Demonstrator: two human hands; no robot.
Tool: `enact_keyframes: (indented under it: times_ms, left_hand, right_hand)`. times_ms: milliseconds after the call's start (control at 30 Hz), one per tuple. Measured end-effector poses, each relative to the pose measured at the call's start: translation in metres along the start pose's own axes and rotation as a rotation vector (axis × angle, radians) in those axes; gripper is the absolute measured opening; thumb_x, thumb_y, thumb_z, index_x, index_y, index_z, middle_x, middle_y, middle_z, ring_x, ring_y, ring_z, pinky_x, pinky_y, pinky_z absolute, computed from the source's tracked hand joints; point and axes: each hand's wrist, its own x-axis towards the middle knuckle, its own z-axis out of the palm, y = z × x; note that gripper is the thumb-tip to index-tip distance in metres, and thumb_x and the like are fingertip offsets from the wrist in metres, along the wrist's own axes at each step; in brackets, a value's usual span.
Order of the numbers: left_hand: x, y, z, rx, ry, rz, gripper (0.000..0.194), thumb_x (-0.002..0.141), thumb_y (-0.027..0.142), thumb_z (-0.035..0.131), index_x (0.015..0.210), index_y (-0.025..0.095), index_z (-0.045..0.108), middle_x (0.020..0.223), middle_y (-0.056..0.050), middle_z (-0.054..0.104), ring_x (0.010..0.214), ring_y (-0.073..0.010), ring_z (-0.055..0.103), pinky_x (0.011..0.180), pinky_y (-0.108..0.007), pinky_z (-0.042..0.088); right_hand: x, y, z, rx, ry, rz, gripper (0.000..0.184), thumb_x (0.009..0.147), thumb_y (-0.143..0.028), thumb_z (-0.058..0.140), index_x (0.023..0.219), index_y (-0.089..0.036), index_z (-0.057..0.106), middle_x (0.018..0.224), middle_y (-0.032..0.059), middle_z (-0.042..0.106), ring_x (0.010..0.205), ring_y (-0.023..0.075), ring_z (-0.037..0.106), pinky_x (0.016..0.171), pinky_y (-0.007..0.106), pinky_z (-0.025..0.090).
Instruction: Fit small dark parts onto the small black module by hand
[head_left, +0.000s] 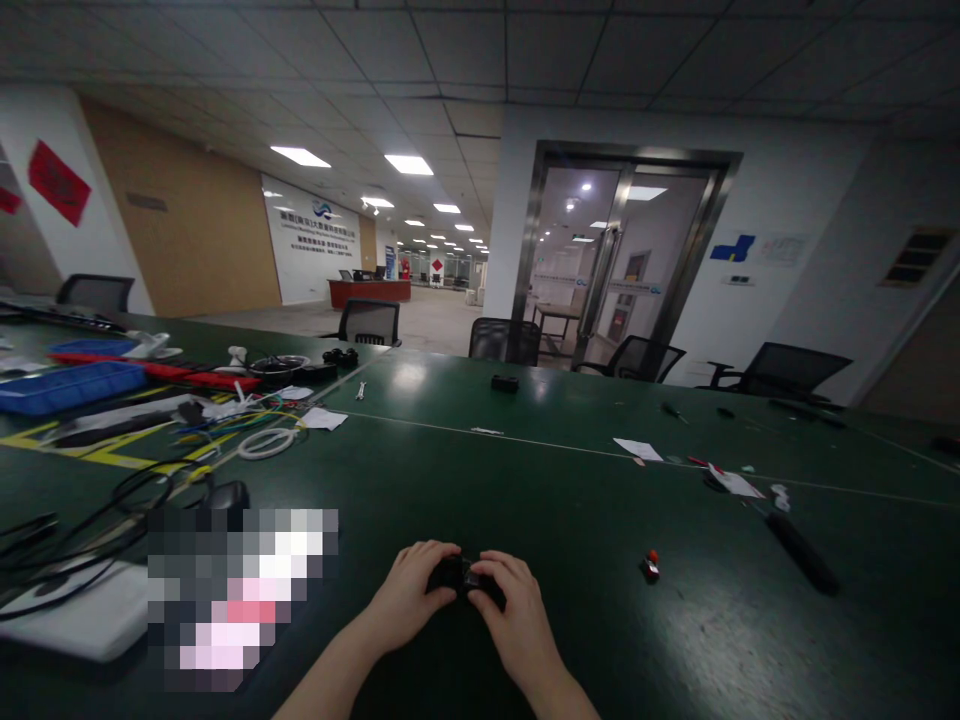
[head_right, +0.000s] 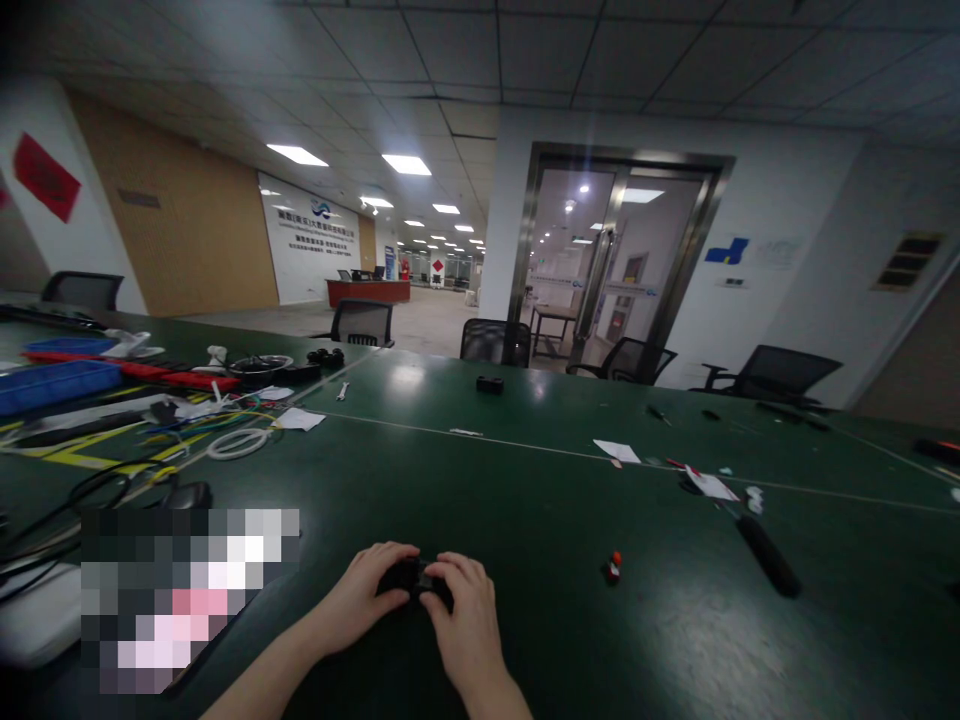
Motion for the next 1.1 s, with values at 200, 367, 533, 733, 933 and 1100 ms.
enact_keyframes:
  times_ms: [200,367,533,733,933,1100]
  left_hand:
    - [0.001,-0.008,0.005,0.0,0.032,0.031,0.044,0.072,0.016,0.061,0.115,0.023,0.053,0.114,-0.004,0.06,0.108,-0.0234,0.052,0.097,-0.038,0.034]
    - [0.002,-0.013,0.009,0.005,0.062,0.073,0.043,0.073,0.018,0.06,0.115,0.023,0.053,0.112,-0.004,0.06,0.107,-0.0234,0.053,0.096,-0.038,0.035]
    - [0.002,-0.017,0.01,0.002,0.06,0.087,0.043,0.074,0.02,0.059,0.116,0.025,0.053,0.113,-0.004,0.06,0.107,-0.0232,0.052,0.096,-0.038,0.035]
    - [0.002,-0.016,0.009,0.001,0.063,0.085,0.043,0.073,0.019,0.058,0.115,0.024,0.053,0.111,-0.004,0.061,0.106,-0.023,0.053,0.095,-0.037,0.036]
    - [0.002,-0.015,0.007,-0.029,0.049,0.066,0.042,0.075,0.021,0.059,0.116,0.025,0.053,0.113,-0.004,0.06,0.107,-0.0231,0.052,0.096,-0.039,0.034]
    - [0.002,-0.015,0.007,-0.03,0.03,0.044,0.041,0.076,0.023,0.058,0.117,0.026,0.052,0.116,-0.003,0.059,0.11,-0.0236,0.051,0.097,-0.039,0.033]
  right_hand:
    - [0.002,0.01,0.005,0.08,0.092,-0.075,0.024,0.078,-0.024,0.056,0.1,-0.028,0.063,0.107,0.0027,0.062,0.106,0.0224,0.054,0.092,0.038,0.041]
    - [0.001,0.014,0.006,0.15,0.209,-0.115,0.023,0.078,-0.027,0.054,0.099,-0.026,0.063,0.102,0.0044,0.063,0.1,0.0232,0.057,0.088,0.037,0.044]
    - [-0.003,0.012,0.003,0.182,0.26,-0.107,0.023,0.079,-0.028,0.054,0.1,-0.024,0.062,0.101,0.0046,0.063,0.099,0.0227,0.057,0.087,0.037,0.045]
    - [-0.006,0.009,-0.002,0.246,0.291,-0.053,0.023,0.078,-0.03,0.054,0.099,-0.025,0.062,0.099,0.0038,0.063,0.098,0.0234,0.058,0.085,0.037,0.046]
    - [-0.006,0.007,-0.005,0.285,0.3,-0.007,0.024,0.079,-0.03,0.053,0.101,-0.024,0.061,0.101,0.0044,0.062,0.099,0.0239,0.057,0.086,0.039,0.046]
    - [-0.005,0.01,-0.004,0.326,0.338,0.03,0.025,0.078,-0.033,0.054,0.1,-0.024,0.062,0.101,0.0043,0.063,0.098,0.0243,0.057,0.086,0.04,0.046]
